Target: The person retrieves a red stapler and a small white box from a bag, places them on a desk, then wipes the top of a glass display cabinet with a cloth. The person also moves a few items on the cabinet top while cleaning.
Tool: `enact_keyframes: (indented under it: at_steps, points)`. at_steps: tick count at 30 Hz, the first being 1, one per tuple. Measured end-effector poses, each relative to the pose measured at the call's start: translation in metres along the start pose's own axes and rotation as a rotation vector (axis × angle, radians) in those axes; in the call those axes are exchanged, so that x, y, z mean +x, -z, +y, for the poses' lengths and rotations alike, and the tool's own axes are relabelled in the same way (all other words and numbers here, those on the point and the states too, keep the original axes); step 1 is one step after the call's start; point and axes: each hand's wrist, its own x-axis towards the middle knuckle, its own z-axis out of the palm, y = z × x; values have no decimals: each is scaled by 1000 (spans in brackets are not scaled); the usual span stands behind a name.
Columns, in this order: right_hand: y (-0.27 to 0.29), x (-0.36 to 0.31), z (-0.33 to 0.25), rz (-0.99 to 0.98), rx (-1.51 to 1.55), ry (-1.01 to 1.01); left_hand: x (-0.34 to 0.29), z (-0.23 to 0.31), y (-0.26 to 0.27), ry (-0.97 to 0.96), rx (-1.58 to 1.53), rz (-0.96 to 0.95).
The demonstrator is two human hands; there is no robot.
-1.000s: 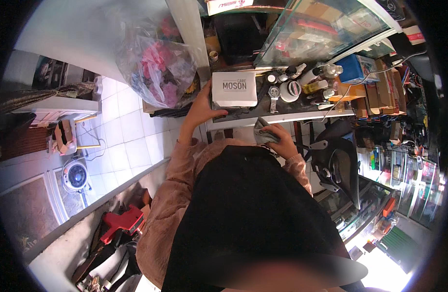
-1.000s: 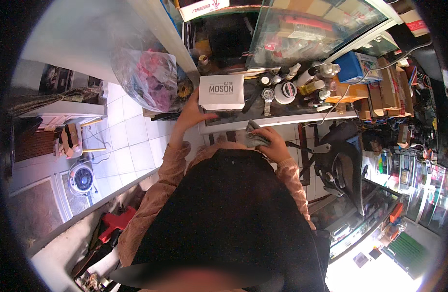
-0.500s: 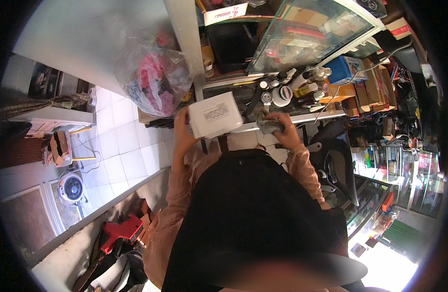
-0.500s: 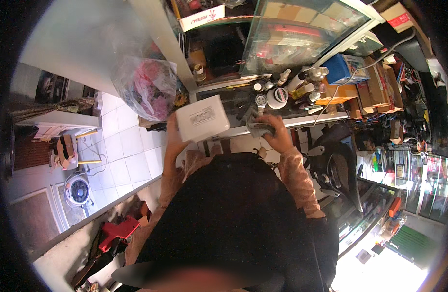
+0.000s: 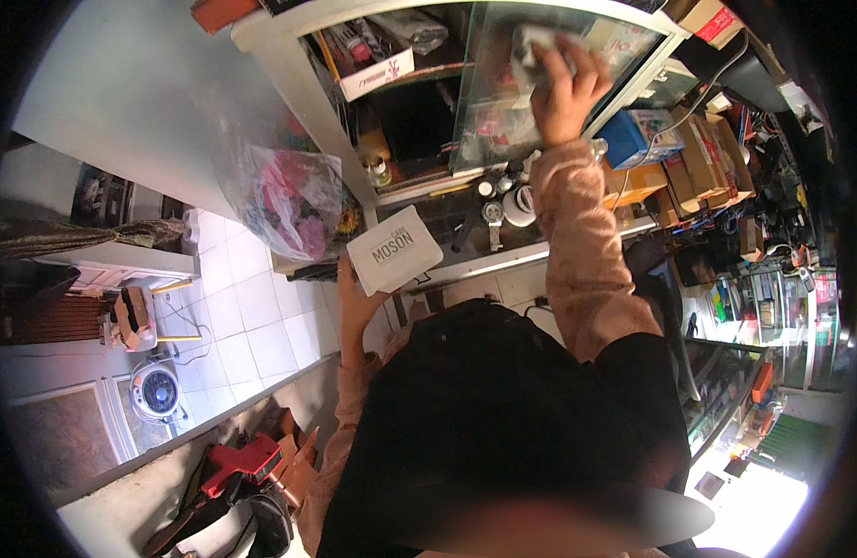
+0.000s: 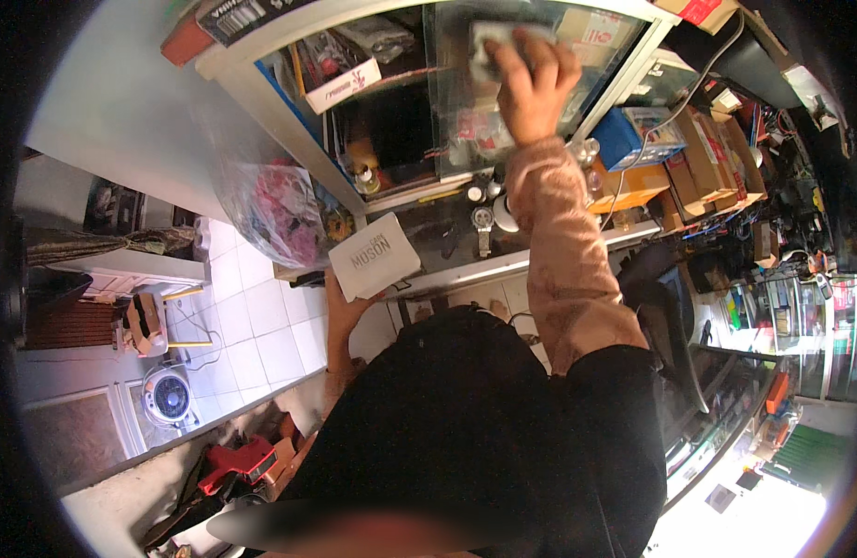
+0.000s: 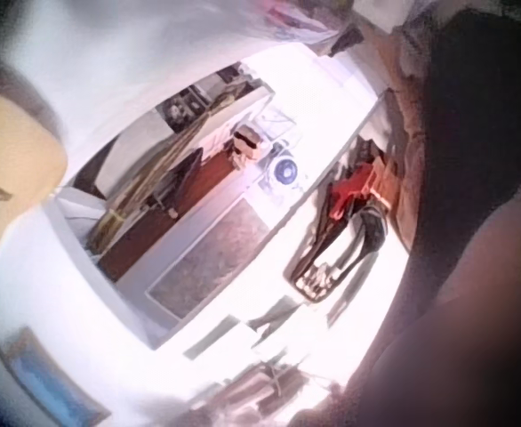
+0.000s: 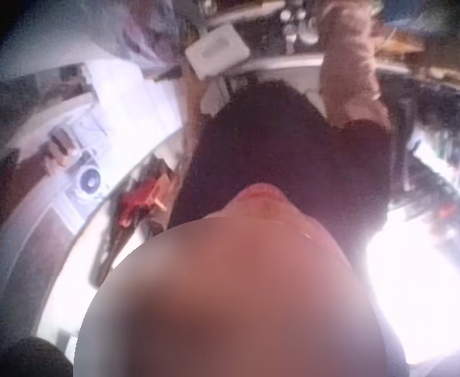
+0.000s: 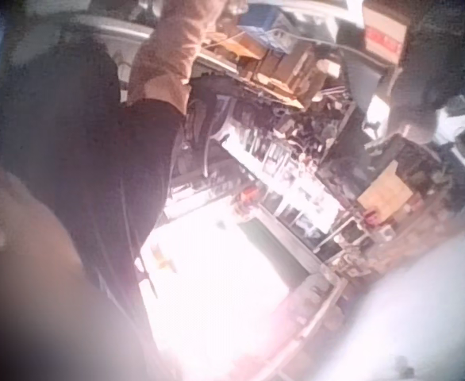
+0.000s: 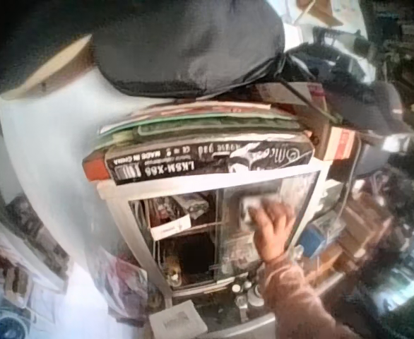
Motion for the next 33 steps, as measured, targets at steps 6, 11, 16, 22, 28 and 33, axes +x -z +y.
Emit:
enact_keyframes:
  at_steps: [6,11,16,22,28,33]
  points:
    - [17,-108,-9,-288,46,-128,22,25,-27,94,21,59]
    - [34,-173,-17,-558,100,-119,39,22,-49,-3,113,84]
    - [49,-173,-22,-822,210,-5,48,9,-67,59,62,100]
    - [42,-40,29,-348,179,83,52,-4,-66,83,-49,45]
    - [29,28,77,-111,48,19,44,1,-68,9,-61,64]
    - [32,-48,66,-207,47,-55,24,15,-60,73,-73,128]
